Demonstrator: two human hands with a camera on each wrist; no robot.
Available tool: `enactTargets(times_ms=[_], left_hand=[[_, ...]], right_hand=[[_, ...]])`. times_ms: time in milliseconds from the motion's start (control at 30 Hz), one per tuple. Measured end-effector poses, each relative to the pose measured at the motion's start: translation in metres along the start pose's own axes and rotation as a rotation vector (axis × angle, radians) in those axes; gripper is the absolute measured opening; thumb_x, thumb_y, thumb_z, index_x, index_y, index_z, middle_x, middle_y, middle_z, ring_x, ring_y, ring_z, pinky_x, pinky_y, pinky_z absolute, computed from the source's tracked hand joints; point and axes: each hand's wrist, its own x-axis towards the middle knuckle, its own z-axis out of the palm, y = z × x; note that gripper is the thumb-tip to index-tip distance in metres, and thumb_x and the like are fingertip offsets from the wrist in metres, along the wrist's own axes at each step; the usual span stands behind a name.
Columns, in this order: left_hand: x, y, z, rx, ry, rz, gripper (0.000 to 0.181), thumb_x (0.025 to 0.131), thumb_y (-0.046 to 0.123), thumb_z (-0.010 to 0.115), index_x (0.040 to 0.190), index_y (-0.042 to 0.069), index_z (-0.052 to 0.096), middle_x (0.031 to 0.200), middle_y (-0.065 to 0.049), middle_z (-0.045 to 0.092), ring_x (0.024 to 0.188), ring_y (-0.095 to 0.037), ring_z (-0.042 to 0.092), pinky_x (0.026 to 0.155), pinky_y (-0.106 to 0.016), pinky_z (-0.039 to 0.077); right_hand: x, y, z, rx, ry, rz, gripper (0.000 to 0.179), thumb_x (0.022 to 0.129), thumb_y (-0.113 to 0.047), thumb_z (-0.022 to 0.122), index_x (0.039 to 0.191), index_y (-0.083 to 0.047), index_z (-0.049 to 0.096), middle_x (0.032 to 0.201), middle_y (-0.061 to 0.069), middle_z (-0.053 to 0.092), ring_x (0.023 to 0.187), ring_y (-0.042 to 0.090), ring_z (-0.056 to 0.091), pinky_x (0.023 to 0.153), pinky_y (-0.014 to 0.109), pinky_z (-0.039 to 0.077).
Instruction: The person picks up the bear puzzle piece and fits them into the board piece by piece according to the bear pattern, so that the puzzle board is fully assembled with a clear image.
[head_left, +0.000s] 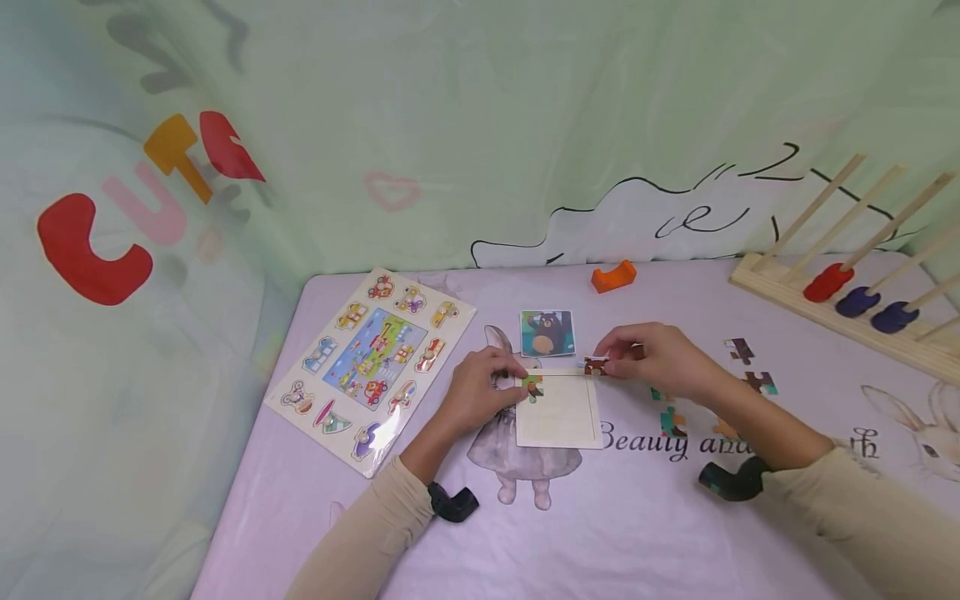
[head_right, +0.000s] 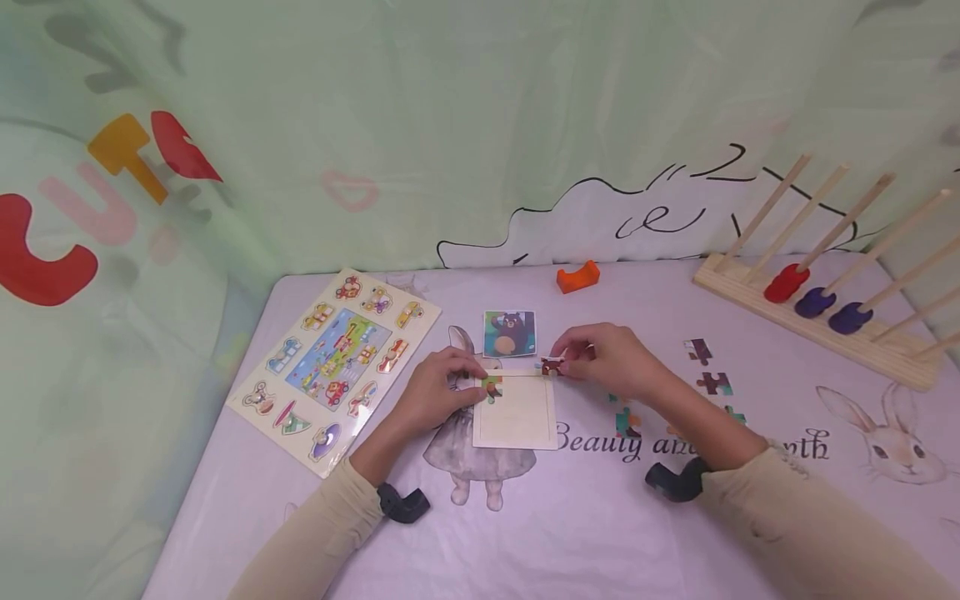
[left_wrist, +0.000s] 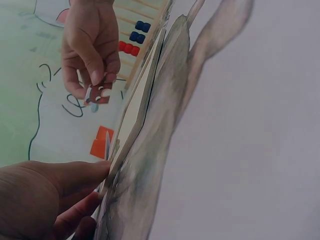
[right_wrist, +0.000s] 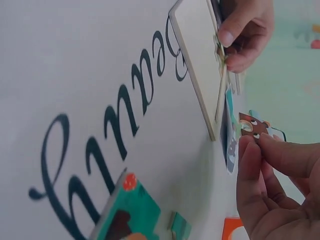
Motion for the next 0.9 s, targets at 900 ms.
enactTargets(times_ms=[900], left_hand=[[0.001,-0.001,0.0,-0.015,-0.004,-0.007,0.016,0.085,0.021,0.08,0.1,0.016,0.078,0.119,0.0,0.069,0.109,-0.02,0.059,0.097,-0.039,0.044]], right_hand=[[0.014,-0.015,0.035,0.163,-0.088,0.03,0.011,0.094,-0.014,0.073,0.103,-0.01,0.073,0.078,0.004,0.07,0.072,0.019,0.063,0.069,0.028,0.052]])
